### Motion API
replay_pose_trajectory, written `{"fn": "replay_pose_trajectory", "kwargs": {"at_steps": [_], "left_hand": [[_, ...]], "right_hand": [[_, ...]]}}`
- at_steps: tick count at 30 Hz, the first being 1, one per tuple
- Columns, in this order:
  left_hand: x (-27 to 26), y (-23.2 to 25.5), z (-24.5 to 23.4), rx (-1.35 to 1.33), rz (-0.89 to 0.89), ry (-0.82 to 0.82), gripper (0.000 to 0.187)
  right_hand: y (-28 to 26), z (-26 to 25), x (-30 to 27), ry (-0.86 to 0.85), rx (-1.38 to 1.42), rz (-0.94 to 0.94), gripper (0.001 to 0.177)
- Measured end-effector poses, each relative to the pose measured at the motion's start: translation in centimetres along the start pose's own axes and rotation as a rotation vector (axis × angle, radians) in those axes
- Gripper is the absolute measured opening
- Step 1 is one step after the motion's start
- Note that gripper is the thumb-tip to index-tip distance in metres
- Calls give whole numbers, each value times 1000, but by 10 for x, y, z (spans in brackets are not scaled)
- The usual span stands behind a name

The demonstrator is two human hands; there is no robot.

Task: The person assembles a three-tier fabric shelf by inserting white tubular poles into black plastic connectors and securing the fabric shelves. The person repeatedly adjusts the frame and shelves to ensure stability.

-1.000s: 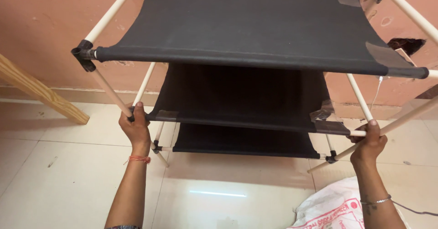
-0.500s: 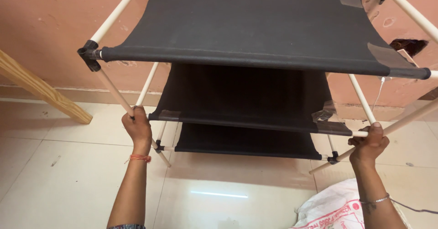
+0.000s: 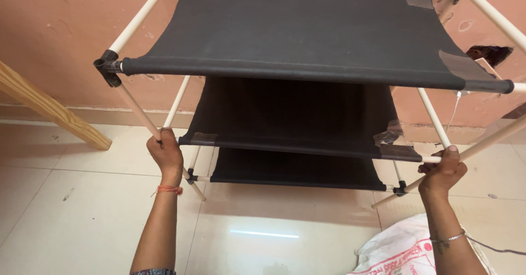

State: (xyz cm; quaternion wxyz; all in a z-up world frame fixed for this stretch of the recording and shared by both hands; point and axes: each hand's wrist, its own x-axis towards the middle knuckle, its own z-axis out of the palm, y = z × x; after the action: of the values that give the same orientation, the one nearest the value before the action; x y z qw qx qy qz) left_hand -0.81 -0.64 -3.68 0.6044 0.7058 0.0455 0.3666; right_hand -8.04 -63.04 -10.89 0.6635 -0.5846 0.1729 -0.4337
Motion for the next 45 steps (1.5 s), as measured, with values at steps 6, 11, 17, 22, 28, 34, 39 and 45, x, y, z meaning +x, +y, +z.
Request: {"fn": "replay_pose_trajectory", "kwargs": {"at_steps": [6, 11, 17, 22, 28, 34, 39, 45], "left_hand": [[0, 1, 1, 58, -5, 24, 43], [1, 4, 2, 77, 4, 30, 43], [1, 5, 2, 81, -7, 30, 44], [0, -3, 2, 43, 11, 31, 46], [-7, -37, -6, -123, -94, -43, 50], [-21, -72, -35, 21, 66, -317, 54], [-42, -86, -50, 185, -437, -549, 49], [-54, -103, -57, 314, -487, -679, 35]], "right_hand": [[-3, 2, -1, 20, -10, -3, 44], [-1, 3, -1, 20, -10, -24, 48], [2, 1, 1, 30, -15, 0, 48], [12, -7, 4, -34, 21, -39, 47], [45, -32, 7, -178, 183, -21, 48], [74, -50, -15, -278, -305, 46, 34], [68, -53, -24, -425, -542, 327, 30], [65, -56, -24, -646, -457, 490, 35]]}}
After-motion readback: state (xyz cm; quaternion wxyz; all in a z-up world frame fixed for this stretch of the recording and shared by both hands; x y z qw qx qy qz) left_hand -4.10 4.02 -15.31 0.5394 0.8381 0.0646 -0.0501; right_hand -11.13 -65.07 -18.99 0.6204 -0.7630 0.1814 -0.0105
